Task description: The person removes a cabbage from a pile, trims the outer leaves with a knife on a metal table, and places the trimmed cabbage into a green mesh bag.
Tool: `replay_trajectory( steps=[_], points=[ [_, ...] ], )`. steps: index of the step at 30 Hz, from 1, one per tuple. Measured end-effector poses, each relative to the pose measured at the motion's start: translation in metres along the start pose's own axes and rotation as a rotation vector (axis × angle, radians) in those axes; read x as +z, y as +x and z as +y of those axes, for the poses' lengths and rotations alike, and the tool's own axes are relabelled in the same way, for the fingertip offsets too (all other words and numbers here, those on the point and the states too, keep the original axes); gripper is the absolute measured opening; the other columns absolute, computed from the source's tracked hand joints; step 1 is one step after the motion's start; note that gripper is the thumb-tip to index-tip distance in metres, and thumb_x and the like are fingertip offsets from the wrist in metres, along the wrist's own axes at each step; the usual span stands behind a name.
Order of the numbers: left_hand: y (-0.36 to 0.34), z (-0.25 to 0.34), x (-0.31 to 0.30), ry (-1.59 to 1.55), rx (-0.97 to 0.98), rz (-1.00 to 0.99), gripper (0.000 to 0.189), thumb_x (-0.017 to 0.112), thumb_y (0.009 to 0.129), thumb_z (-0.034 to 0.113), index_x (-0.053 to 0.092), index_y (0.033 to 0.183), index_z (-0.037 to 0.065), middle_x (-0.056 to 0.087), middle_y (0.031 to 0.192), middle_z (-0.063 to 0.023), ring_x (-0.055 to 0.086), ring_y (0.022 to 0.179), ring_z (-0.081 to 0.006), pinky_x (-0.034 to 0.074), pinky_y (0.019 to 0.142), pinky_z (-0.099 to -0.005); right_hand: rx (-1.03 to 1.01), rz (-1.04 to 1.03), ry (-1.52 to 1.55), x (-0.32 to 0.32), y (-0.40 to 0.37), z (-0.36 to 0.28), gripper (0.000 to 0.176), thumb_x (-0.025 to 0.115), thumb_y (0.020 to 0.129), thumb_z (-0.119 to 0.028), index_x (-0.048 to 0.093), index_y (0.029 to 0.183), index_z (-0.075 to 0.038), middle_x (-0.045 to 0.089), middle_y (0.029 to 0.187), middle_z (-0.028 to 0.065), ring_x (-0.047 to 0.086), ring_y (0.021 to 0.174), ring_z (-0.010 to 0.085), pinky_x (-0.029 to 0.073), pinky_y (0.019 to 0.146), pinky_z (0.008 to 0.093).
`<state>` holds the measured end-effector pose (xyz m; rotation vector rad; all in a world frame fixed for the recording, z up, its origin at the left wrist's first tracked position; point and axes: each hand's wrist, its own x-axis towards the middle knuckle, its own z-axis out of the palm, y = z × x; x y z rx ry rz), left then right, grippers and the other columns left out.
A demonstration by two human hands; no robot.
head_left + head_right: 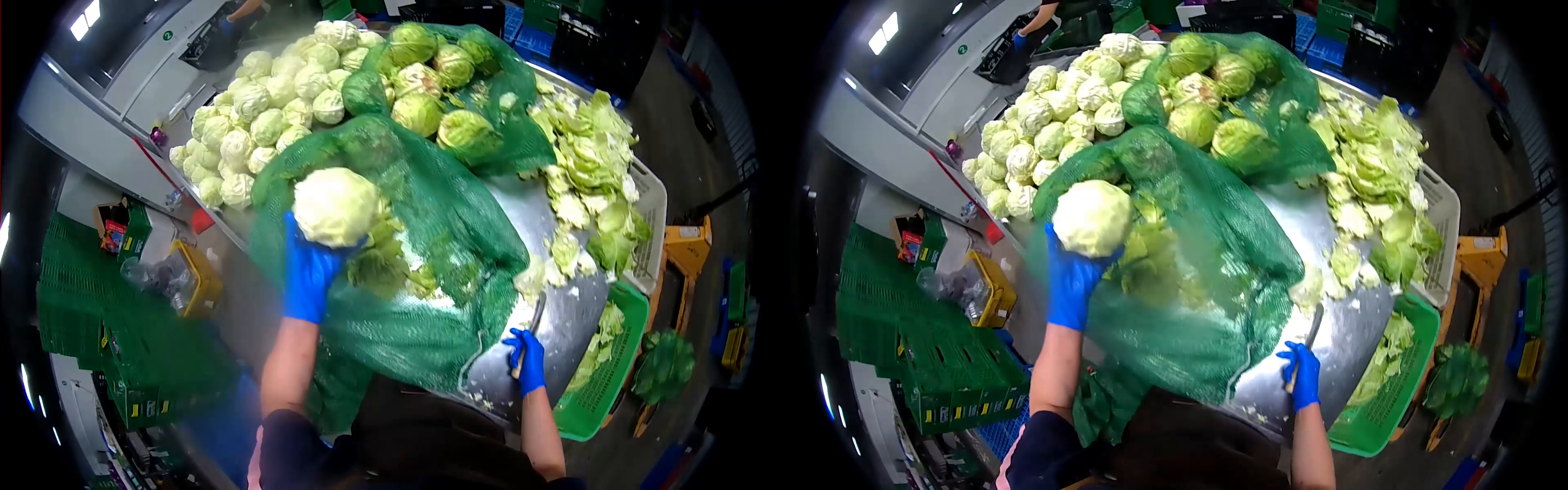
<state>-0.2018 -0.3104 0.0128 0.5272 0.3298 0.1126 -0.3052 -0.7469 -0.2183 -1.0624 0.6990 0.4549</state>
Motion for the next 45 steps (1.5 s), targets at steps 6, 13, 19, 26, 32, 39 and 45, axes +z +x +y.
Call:
replay_trajectory(
  steps=[6, 13, 19, 26, 32, 39, 45],
  points=[
    [0.157, 0.108, -0.048, -0.034, 0.243, 0.005, 0.076, 0.054, 0.089, 0.06, 0.032, 0.148, 0.018, 0.032, 0.152, -0.0151, 0.037, 0.134, -0.042, 0.035, 0.102, -0.0671, -0.17, 0.252, -0.153, 0.027, -0.014, 0.0, 0.034, 0.052, 0.097, -0.031, 0.065, 0.098, 0.001, 0.066, 0.07, 0.0137, 0.043, 0.036, 0.0122, 0.03, 0.034, 0.0252],
    [0.254, 0.236, -0.068, -0.099, 0.542, 0.083, 0.072, 0.06, 0.085, 0.053, 0.039, 0.144, 0.017, 0.035, 0.15, -0.0155, 0.036, 0.134, -0.0388, 0.033, 0.107, -0.0643, -0.216, 0.439, -0.245, 0.036, -0.008, 0.008, 0.032, 0.052, 0.098, -0.028, 0.065, 0.087, 0.0, 0.063, 0.06, 0.0114, 0.042, 0.035, 0.0114, 0.03, 0.034, 0.0248],
    [0.298, 0.309, -0.048, 0.002, 0.657, 0.029, 0.079, 0.06, 0.09, 0.041, 0.021, 0.151, 0.011, 0.012, 0.158, -0.0172, 0.023, 0.142, -0.0399, 0.023, 0.112, -0.0655, -0.188, 0.525, -0.188, 0.046, -0.007, 0.004, 0.03, 0.052, 0.097, -0.027, 0.063, 0.084, -0.002, 0.061, 0.058, 0.01, 0.041, 0.033, 0.0113, 0.029, 0.033, 0.0242],
    [0.243, 0.185, -0.015, 0.969, 0.022, -0.298, 0.043, 0.043, 0.099, 0.03, 0.057, 0.125, -0.001, 0.063, 0.123, -0.0138, 0.062, 0.107, -0.0255, 0.051, 0.09, -0.0395, -0.232, 0.55, -0.132, 0.05, -0.008, 0.006, 0.028, 0.053, 0.098, -0.025, 0.063, 0.083, -0.003, 0.06, 0.057, 0.0078, 0.042, 0.035, 0.0107, 0.028, 0.034, 0.0235],
    [0.201, 0.059, -0.077, 1.352, -0.599, -0.219, 0.041, 0.062, 0.092, 0.03, 0.06, 0.124, 0.005, 0.072, 0.096, -0.0071, 0.069, 0.074, -0.0166, 0.053, 0.065, -0.0279, -0.296, 0.546, -0.191, 0.047, -0.008, 0.013, 0.03, 0.051, 0.099, -0.024, 0.064, 0.084, -0.002, 0.061, 0.057, 0.0077, 0.043, 0.036, 0.0105, 0.028, 0.035, 0.0234],
    [0.244, 0.027, -0.072, 1.526, -0.429, -0.061, 0.035, 0.065, 0.087, 0.022, 0.059, 0.112, -0.001, 0.07, 0.087, -0.0182, 0.068, 0.063, -0.0245, 0.055, 0.056, -0.0346, -0.322, 0.552, -0.15, 0.051, -0.008, 0.016, 0.031, 0.05, 0.1, -0.024, 0.066, 0.085, -0.001, 0.06, 0.057, 0.0076, 0.041, 0.036, 0.0102, 0.029, 0.035, 0.0239],
    [0.268, 0.032, -0.04, 1.386, 0.337, -0.349, 0.04, 0.065, 0.085, 0.01, 0.056, 0.122, -0.003, 0.065, 0.111, -0.0168, 0.064, 0.097, -0.0238, 0.051, 0.081, -0.0345, -0.347, 0.561, -0.138, 0.054, -0.01, 0.016, 0.03, 0.052, 0.099, -0.023, 0.066, 0.085, -0.001, 0.06, 0.057, 0.0064, 0.042, 0.037, 0.009, 0.029, 0.036, 0.0233]
  ],
)
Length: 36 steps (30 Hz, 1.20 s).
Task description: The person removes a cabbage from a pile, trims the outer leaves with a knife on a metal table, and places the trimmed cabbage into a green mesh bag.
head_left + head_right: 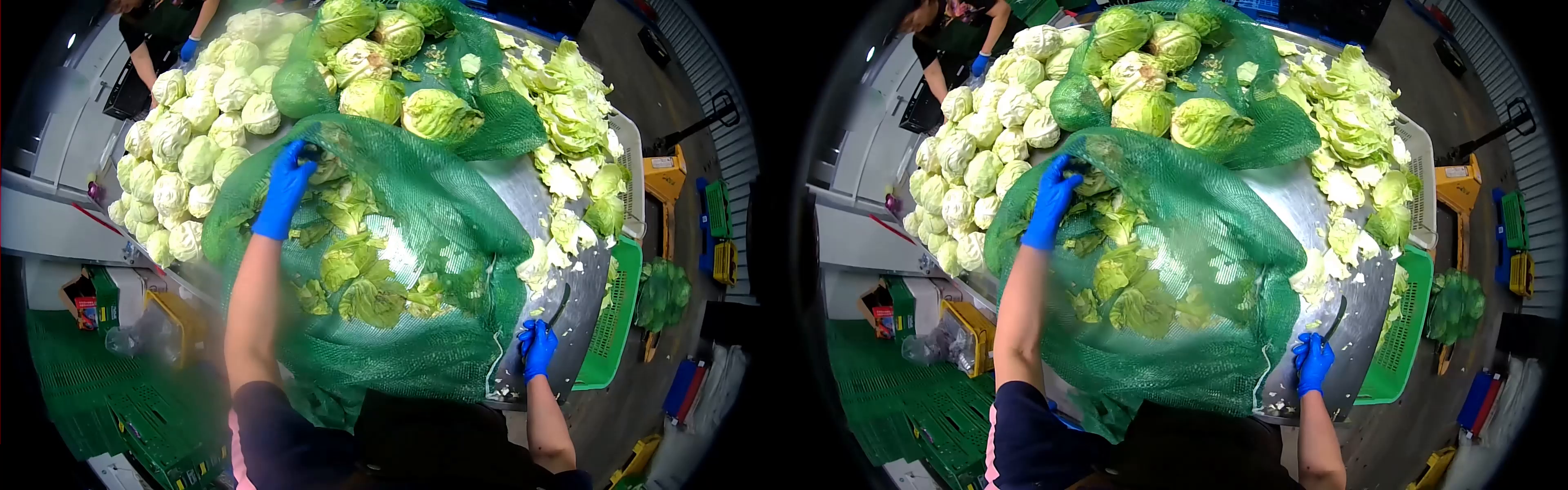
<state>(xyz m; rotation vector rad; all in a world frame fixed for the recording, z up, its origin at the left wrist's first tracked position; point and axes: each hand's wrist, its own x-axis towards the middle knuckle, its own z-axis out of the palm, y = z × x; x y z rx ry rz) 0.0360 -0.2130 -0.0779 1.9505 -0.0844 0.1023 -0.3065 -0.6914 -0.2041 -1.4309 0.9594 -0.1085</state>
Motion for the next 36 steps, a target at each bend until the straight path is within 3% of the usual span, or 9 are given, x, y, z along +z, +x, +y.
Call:
replay_trajectory(
  steps=[2, 5, 8, 14, 17, 21, 26, 30, 36],
  points=[
    [0.026, -0.034, -0.011, 0.351, 0.348, 0.179, 0.045, 0.067, 0.085, 0.014, 0.056, 0.125, -0.001, 0.061, 0.121, -0.0182, 0.059, 0.11, -0.0296, 0.046, 0.093, -0.0386, 0.003, 0.002, 0.012, 0.004, -0.001, -0.003, 0.029, 0.053, 0.099, -0.023, 0.066, 0.085, -0.001, 0.06, 0.057, 0.0061, 0.042, 0.037, 0.0089, 0.029, 0.036, 0.0232],
    [0.057, -0.061, -0.023, 0.169, 0.129, 0.213, 0.055, 0.068, 0.086, 0.022, 0.048, 0.132, -0.002, 0.057, 0.127, -0.0222, 0.055, 0.117, -0.0338, 0.041, 0.1, -0.0415, 0.025, 0.029, 0.038, 0.003, -0.004, -0.006, 0.028, 0.053, 0.099, -0.022, 0.066, 0.086, -0.002, 0.06, 0.058, 0.0057, 0.042, 0.038, 0.0085, 0.029, 0.037, 0.0229],
    [0.063, -0.033, -0.018, 0.464, -0.06, 0.11, 0.065, 0.062, 0.093, 0.026, 0.035, 0.145, -0.001, 0.051, 0.138, -0.0187, 0.051, 0.124, -0.0277, 0.042, 0.101, -0.0374, 0.064, 0.027, 0.056, 0.007, -0.008, -0.011, 0.025, 0.054, 0.099, -0.021, 0.065, 0.087, -0.003, 0.061, 0.059, 0.0052, 0.043, 0.04, 0.0078, 0.031, 0.038, 0.0224],
    [0.134, -0.148, -0.042, 0.532, 0.018, 0.076, 0.055, 0.046, 0.098, 0.043, 0.05, 0.129, -0.003, 0.058, 0.127, -0.0221, 0.057, 0.112, -0.0366, 0.043, 0.097, -0.0425, 0.086, 0.04, 0.029, 0.007, -0.009, -0.014, 0.023, 0.054, 0.098, -0.021, 0.065, 0.088, -0.003, 0.06, 0.061, 0.0043, 0.044, 0.041, 0.0075, 0.032, 0.039, 0.0221],
    [0.135, -0.142, -0.041, 0.483, 0.031, 0.062, 0.053, 0.044, 0.099, 0.043, 0.055, 0.122, -0.003, 0.063, 0.116, -0.02, 0.061, 0.102, -0.0353, 0.047, 0.089, -0.0419, 0.095, 0.04, 0.04, 0.009, -0.011, -0.018, 0.023, 0.055, 0.098, -0.021, 0.065, 0.088, -0.003, 0.061, 0.061, 0.0042, 0.045, 0.042, 0.0076, 0.032, 0.039, 0.0221],
    [0.081, 0.0, -0.072, -0.015, -0.529, -0.372, 0.046, 0.046, 0.098, 0.039, 0.064, 0.106, -0.003, 0.07, 0.096, -0.0118, 0.065, 0.078, -0.0304, 0.052, 0.072, -0.0389, 0.104, 0.049, 0.055, 0.008, -0.009, -0.01, 0.022, 0.055, 0.098, -0.021, 0.064, 0.088, -0.003, 0.061, 0.063, 0.0044, 0.046, 0.042, 0.0078, 0.033, 0.039, 0.0223],
    [0.008, 0.025, -0.035, 0.196, -0.176, -0.074, 0.049, 0.055, 0.096, 0.038, 0.058, 0.125, -0.001, 0.06, 0.125, -0.0154, 0.055, 0.117, -0.0222, 0.04, 0.1, -0.0348, 0.111, 0.051, 0.069, 0.008, -0.007, -0.011, 0.021, 0.055, 0.098, -0.02, 0.064, 0.089, -0.003, 0.062, 0.064, 0.0043, 0.047, 0.043, 0.0079, 0.033, 0.039, 0.0222],
    [-0.049, 0.024, -0.008, 0.394, -0.063, -0.176, 0.057, 0.065, 0.091, 0.032, 0.05, 0.137, 0.002, 0.058, 0.125, -0.0126, 0.055, 0.114, -0.0239, 0.041, 0.101, -0.0362, 0.097, 0.04, 0.06, 0.009, -0.007, -0.012, 0.022, 0.055, 0.098, -0.021, 0.065, 0.089, -0.003, 0.061, 0.063, 0.0039, 0.044, 0.042, 0.0075, 0.031, 0.039, 0.0225],
    [-0.118, 0.028, -0.027, 0.172, -0.172, -0.049, 0.061, 0.07, 0.086, 0.018, 0.045, 0.139, 0.002, 0.054, 0.128, -0.0148, 0.053, 0.116, -0.024, 0.043, 0.1, -0.0355, 0.074, 0.016, 0.034, 0.01, -0.011, -0.019, 0.023, 0.054, 0.098, -0.022, 0.065, 0.088, -0.003, 0.059, 0.06, 0.0036, 0.042, 0.041, 0.0074, 0.03, 0.039, 0.0225]
  ],
)
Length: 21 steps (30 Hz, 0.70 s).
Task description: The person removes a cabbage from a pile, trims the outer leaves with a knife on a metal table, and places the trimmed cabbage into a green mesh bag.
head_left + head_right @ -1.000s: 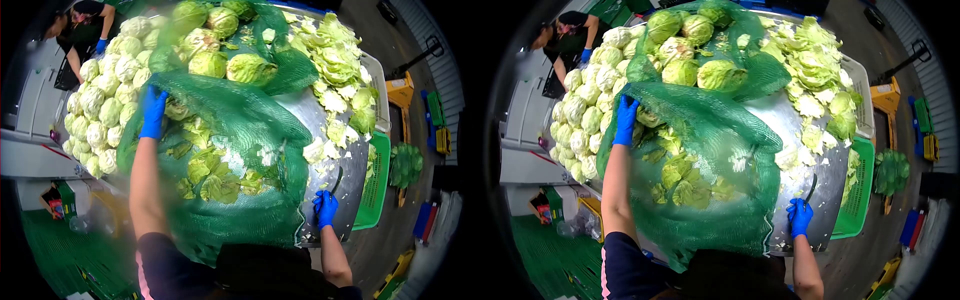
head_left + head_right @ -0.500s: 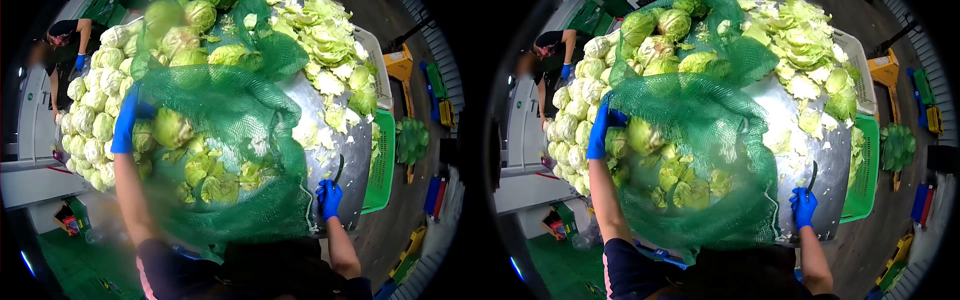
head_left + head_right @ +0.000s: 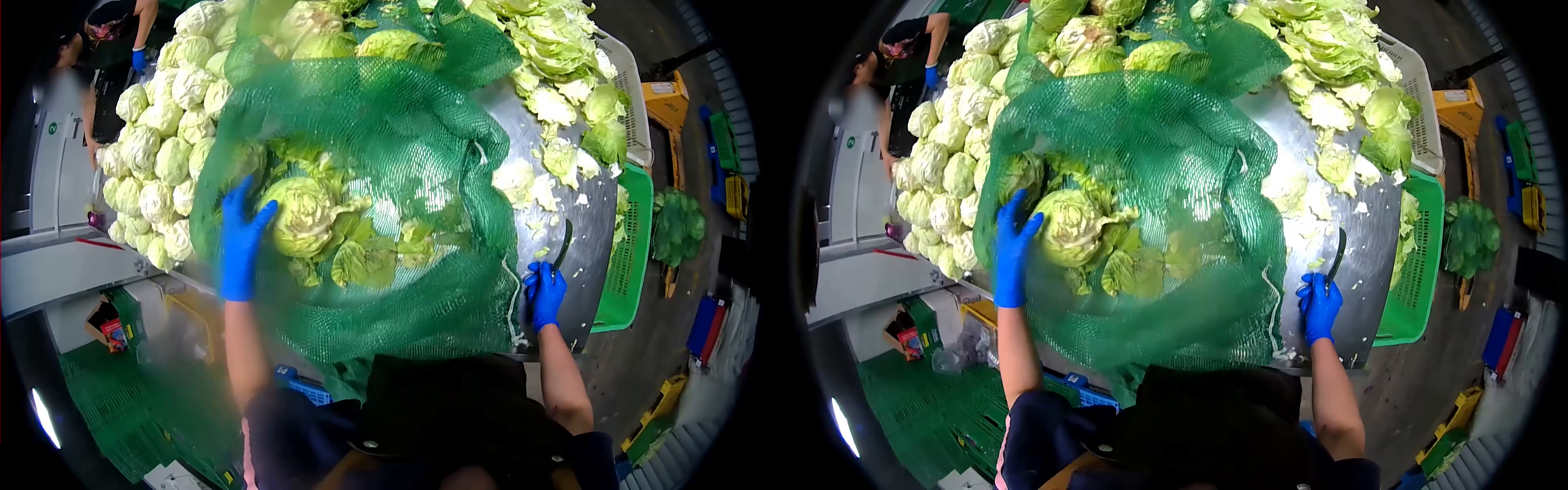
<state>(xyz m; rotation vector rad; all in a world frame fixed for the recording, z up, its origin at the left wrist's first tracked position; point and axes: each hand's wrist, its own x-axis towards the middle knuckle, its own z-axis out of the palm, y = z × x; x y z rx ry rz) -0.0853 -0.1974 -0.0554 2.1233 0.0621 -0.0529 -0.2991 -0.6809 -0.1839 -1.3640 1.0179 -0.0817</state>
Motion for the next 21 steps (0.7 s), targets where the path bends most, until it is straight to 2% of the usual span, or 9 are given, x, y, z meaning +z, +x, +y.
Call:
replay_trajectory(
  steps=[1, 2, 6, 10, 13, 15, 17, 19, 21],
  points=[
    [-0.01, -0.008, 0.004, 0.052, 0.015, -0.018, 0.062, 0.071, 0.085, 0.016, 0.044, 0.14, 0.002, 0.053, 0.129, -0.0151, 0.053, 0.116, -0.0239, 0.043, 0.1, -0.0357, -0.005, -0.003, -0.006, 0.0, -0.001, -0.001, 0.023, 0.054, 0.098, -0.022, 0.065, 0.088, -0.003, 0.059, 0.06, 0.0036, 0.042, 0.041, 0.0075, 0.03, 0.039, 0.0225],
    [-0.02, -0.018, 0.013, -0.374, -0.2, -0.044, 0.067, 0.074, 0.081, 0.014, 0.042, 0.14, 0.002, 0.05, 0.131, -0.0159, 0.051, 0.118, -0.0253, 0.043, 0.101, -0.037, -0.011, -0.005, -0.013, -0.002, 0.002, 0.004, 0.025, 0.055, 0.098, -0.023, 0.065, 0.088, -0.004, 0.059, 0.06, 0.0034, 0.042, 0.041, 0.0073, 0.03, 0.039, 0.0223],
    [-0.05, -0.012, 0.017, -0.074, -0.095, 0.01, 0.077, 0.08, 0.074, 0.02, 0.041, 0.138, 0.001, 0.05, 0.127, -0.0159, 0.051, 0.118, -0.0263, 0.043, 0.101, -0.0373, -0.063, -0.022, -0.009, -0.004, 0.004, 0.007, 0.026, 0.054, 0.099, -0.023, 0.065, 0.087, -0.003, 0.059, 0.059, 0.0032, 0.041, 0.04, 0.0069, 0.029, 0.039, 0.0223],
    [-0.089, 0.003, 0.015, -0.015, -0.217, 0.155, 0.069, 0.073, 0.082, 0.016, 0.04, 0.14, 0.001, 0.053, 0.128, -0.0168, 0.053, 0.116, -0.0246, 0.045, 0.097, -0.0368, -0.09, -0.027, -0.022, -0.005, 0.005, 0.01, 0.026, 0.053, 0.099, -0.023, 0.066, 0.088, -0.003, 0.059, 0.059, 0.004, 0.04, 0.038, 0.0075, 0.029, 0.037, 0.0236],
    [-0.112, -0.034, 0.021, -0.199, -0.289, 0.181, 0.072, 0.075, 0.081, 0.022, 0.038, 0.139, -0.002, 0.048, 0.129, -0.0184, 0.05, 0.118, -0.0271, 0.042, 0.1, -0.038, -0.063, -0.042, -0.036, -0.006, 0.007, 0.008, 0.028, 0.053, 0.099, -0.024, 0.066, 0.09, -0.002, 0.059, 0.059, 0.0045, 0.039, 0.037, 0.0081, 0.029, 0.036, 0.0243],
    [-0.132, -0.036, 0.022, -0.282, -0.296, 0.225, 0.062, 0.073, 0.083, 0.021, 0.044, 0.134, 0.0, 0.05, 0.128, -0.0178, 0.051, 0.117, -0.0254, 0.042, 0.1, -0.0371, 0.015, -0.09, -0.069, -0.012, 0.022, 0.008, 0.032, 0.053, 0.098, -0.028, 0.066, 0.089, -0.001, 0.058, 0.057, 0.0038, 0.038, 0.036, 0.0084, 0.029, 0.035, 0.0248],
    [-0.145, -0.022, 0.024, -0.339, -0.335, 0.248, 0.056, 0.072, 0.084, 0.02, 0.048, 0.13, 0.001, 0.052, 0.126, -0.0166, 0.052, 0.115, -0.0233, 0.043, 0.098, -0.0364, 0.065, -0.117, 0.188, -0.009, 0.025, -0.014, 0.028, 0.054, 0.097, -0.025, 0.068, 0.09, -0.003, 0.057, 0.057, 0.0013, 0.04, 0.037, 0.0072, 0.029, 0.036, 0.0238],
    [-0.157, -0.022, 0.028, -0.306, -0.333, 0.286, 0.052, 0.071, 0.085, 0.021, 0.05, 0.127, 0.001, 0.053, 0.124, -0.0154, 0.053, 0.112, -0.0217, 0.044, 0.096, -0.0359, -0.17, -0.18, -0.037, 0.03, -0.007, -0.065, 0.021, 0.055, 0.093, -0.019, 0.069, 0.094, -0.004, 0.061, 0.066, 0.0012, 0.051, 0.05, 0.0075, 0.039, 0.045, 0.0222],
    [-0.159, -0.027, 0.026, -0.28, -0.367, 0.312, 0.05, 0.07, 0.087, 0.023, 0.05, 0.126, 0.001, 0.054, 0.122, -0.0147, 0.054, 0.109, -0.0208, 0.045, 0.095, -0.0355, -0.204, -0.478, 0.05, 0.09, -0.069, -0.108, 0.02, 0.056, 0.089, -0.014, 0.07, 0.098, -0.004, 0.066, 0.08, 0.0036, 0.059, 0.068, 0.0092, 0.047, 0.061, 0.0236]
  ],
)
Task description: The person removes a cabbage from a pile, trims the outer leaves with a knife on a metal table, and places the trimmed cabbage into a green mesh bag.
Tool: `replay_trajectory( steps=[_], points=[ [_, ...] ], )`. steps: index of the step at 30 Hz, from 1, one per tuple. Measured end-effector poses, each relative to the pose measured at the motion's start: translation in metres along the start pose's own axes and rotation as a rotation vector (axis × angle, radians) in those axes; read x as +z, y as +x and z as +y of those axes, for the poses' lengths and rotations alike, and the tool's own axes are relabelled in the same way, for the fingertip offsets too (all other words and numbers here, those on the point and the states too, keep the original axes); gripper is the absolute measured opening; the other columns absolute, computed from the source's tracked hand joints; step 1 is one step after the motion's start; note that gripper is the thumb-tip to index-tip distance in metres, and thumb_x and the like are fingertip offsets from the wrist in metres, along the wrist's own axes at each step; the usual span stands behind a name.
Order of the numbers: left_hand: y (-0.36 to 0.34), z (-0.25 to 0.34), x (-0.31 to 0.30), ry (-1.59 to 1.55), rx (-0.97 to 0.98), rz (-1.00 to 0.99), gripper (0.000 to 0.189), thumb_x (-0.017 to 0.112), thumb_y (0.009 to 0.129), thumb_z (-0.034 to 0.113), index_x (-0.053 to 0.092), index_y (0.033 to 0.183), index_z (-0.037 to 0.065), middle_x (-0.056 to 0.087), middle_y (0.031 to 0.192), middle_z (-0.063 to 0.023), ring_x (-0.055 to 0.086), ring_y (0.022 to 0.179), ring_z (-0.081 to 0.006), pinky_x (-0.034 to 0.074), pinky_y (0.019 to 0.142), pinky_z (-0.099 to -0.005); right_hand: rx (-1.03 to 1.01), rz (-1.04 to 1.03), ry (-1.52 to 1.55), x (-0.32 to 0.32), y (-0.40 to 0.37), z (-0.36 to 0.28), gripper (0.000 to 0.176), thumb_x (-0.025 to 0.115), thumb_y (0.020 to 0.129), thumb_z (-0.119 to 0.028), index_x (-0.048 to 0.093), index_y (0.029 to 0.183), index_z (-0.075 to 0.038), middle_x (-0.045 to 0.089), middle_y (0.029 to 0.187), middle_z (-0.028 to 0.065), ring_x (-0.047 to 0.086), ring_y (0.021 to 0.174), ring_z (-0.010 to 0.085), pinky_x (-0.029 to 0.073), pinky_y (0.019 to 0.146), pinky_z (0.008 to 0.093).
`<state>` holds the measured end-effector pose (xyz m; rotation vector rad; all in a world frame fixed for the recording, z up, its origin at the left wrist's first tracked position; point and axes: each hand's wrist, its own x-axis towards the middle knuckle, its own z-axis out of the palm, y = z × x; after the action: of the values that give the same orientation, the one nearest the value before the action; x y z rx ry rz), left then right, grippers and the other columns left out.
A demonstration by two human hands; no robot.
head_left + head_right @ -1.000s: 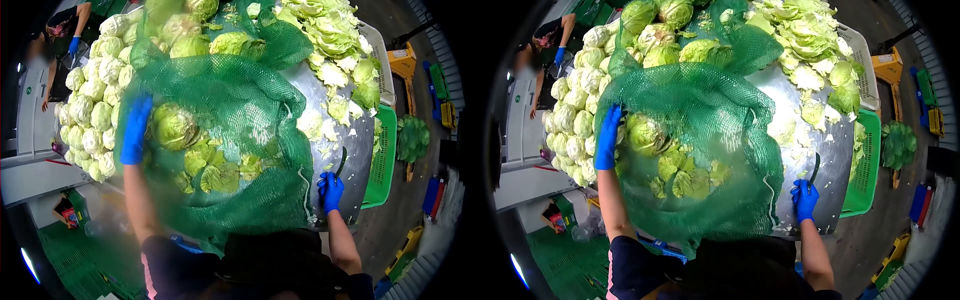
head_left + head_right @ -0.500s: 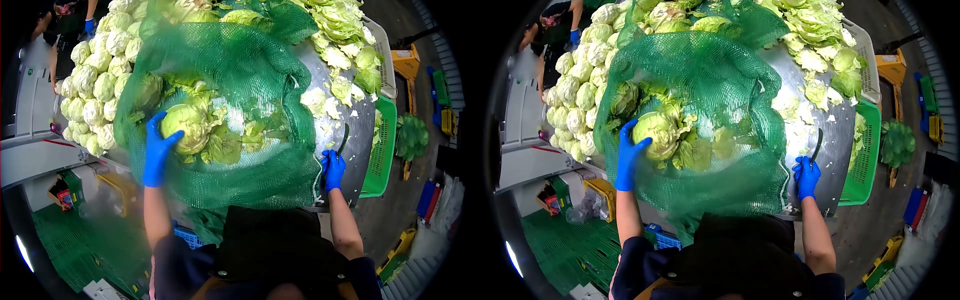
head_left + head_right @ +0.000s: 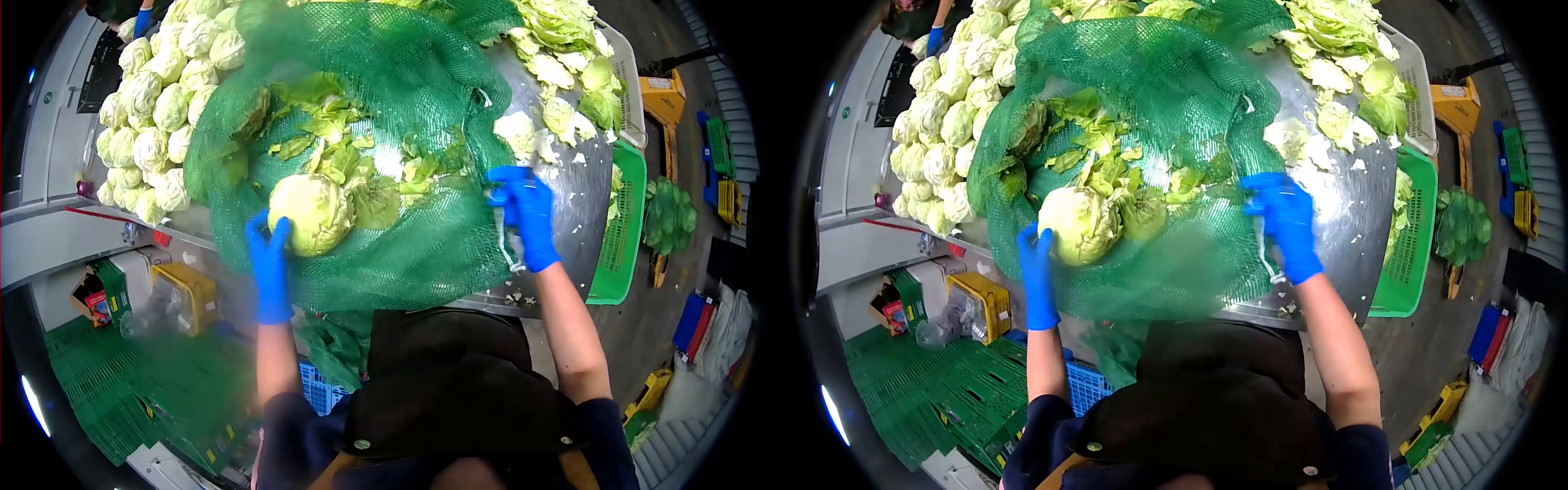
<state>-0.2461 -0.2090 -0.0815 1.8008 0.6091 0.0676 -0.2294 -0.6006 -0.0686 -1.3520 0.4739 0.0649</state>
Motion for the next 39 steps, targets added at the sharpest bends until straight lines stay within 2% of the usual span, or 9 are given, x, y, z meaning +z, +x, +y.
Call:
replay_trajectory(
  steps=[1, 4, 5, 14, 22, 26, 28, 34, 39],
  points=[
    [0.01, -0.012, -0.007, 0.007, -0.035, 0.019, 0.049, 0.069, 0.088, 0.025, 0.049, 0.127, 0.001, 0.054, 0.121, -0.0145, 0.054, 0.108, -0.0206, 0.045, 0.094, -0.0355, 0.07, -0.258, -0.036, 0.025, -0.007, -0.016, 0.02, 0.059, 0.086, -0.013, 0.071, 0.1, -0.004, 0.068, 0.092, 0.0049, 0.062, 0.08, 0.0111, 0.05, 0.073, 0.0261],
    [0.031, -0.049, -0.026, 0.062, -0.054, -0.014, 0.053, 0.062, 0.093, 0.034, 0.044, 0.13, 0.001, 0.054, 0.122, -0.0147, 0.055, 0.108, -0.0224, 0.046, 0.093, -0.036, 0.249, -0.64, -0.182, 0.085, -0.01, 0.011, 0.028, 0.066, 0.088, -0.03, 0.072, 0.101, -0.006, 0.068, 0.09, 0.0029, 0.058, 0.068, 0.0106, 0.048, 0.063, 0.0262],
    [0.021, -0.036, -0.013, -0.019, -0.092, 0.003, 0.054, 0.061, 0.094, 0.036, 0.044, 0.131, 0.001, 0.054, 0.123, -0.0149, 0.055, 0.109, -0.0231, 0.046, 0.093, -0.0365, 0.465, -0.642, -0.187, 0.1, -0.012, 0.03, 0.032, 0.066, 0.088, -0.035, 0.072, 0.102, -0.007, 0.067, 0.086, 0.0031, 0.055, 0.063, 0.0103, 0.046, 0.058, 0.0265],
    [-0.062, -0.024, 0.029, -0.279, 0.102, 0.089, 0.061, 0.062, 0.084, 0.021, 0.038, 0.138, 0.004, 0.045, 0.136, -0.0147, 0.045, 0.126, -0.028, 0.04, 0.104, -0.0414, 0.529, -0.587, 0.085, 0.127, -0.037, 0.11, 0.035, 0.075, 0.082, -0.038, 0.058, 0.079, -0.008, 0.048, 0.057, -0.0003, 0.045, 0.045, 0.0089, 0.035, 0.041, 0.0271],
    [-0.108, 0.036, 0.109, -0.316, 0.416, 0.045, 0.066, 0.055, 0.074, 0.009, 0.036, 0.137, 0.002, 0.042, 0.14, -0.016, 0.039, 0.133, -0.0301, 0.033, 0.113, -0.0466, 0.404, -0.41, 0.186, 0.03, -0.045, 0.034, 0.033, 0.075, 0.084, -0.034, 0.055, 0.076, -0.01, 0.046, 0.054, -0.0017, 0.044, 0.042, 0.008, 0.033, 0.039, 0.0259],
    [-0.149, 0.069, 0.183, -0.233, 0.452, -0.052, 0.08, 0.067, 0.08, 0.029, 0.028, 0.145, 0.002, 0.032, 0.149, -0.0152, 0.031, 0.138, -0.0306, 0.026, 0.116, -0.047, 0.262, -0.258, 0.046, -0.066, -0.053, 0.006, 0.021, 0.072, 0.086, -0.022, 0.06, 0.08, -0.006, 0.057, 0.066, -0.0001, 0.054, 0.058, 0.008, 0.046, 0.053, 0.0261],
    [-0.159, 0.046, 0.222, -0.188, 0.625, -0.228, 0.107, 0.079, 0.071, 0.05, 0.023, 0.148, 0.003, 0.027, 0.151, -0.0138, 0.027, 0.14, -0.0295, 0.023, 0.116, -0.0448, 0.185, -0.158, 0.104, -0.121, -0.06, 0.022, 0.016, 0.069, 0.089, -0.017, 0.061, 0.081, -0.005, 0.059, 0.068, -0.0006, 0.056, 0.064, 0.008, 0.048, 0.059, 0.0262],
    [-0.206, 0.006, 0.328, -0.032, 0.393, -0.622, 0.1, 0.086, 0.068, 0.021, 0.026, 0.145, 0.001, 0.029, 0.14, -0.0155, 0.031, 0.132, -0.03, 0.027, 0.113, -0.0433, 0.505, 0.068, 0.2, -0.242, -0.077, 0.063, 0.018, 0.065, 0.093, -0.023, 0.062, 0.091, -0.006, 0.054, 0.064, -0.0032, 0.05, 0.054, 0.0042, 0.039, 0.047, 0.0209],
    [-0.217, 0.014, 0.361, 0.092, 0.575, -0.659, 0.1, 0.089, 0.064, 0.02, 0.029, 0.142, 0.001, 0.028, 0.138, -0.017, 0.031, 0.131, -0.0322, 0.028, 0.111, -0.0433, -0.004, 0.466, -0.427, -0.251, -0.085, 0.07, 0.034, 0.065, 0.088, -0.027, 0.056, 0.108, -0.001, 0.065, 0.093, 0.0151, 0.065, 0.087, 0.0287, 0.051, 0.075, 0.0401]
  ],
)
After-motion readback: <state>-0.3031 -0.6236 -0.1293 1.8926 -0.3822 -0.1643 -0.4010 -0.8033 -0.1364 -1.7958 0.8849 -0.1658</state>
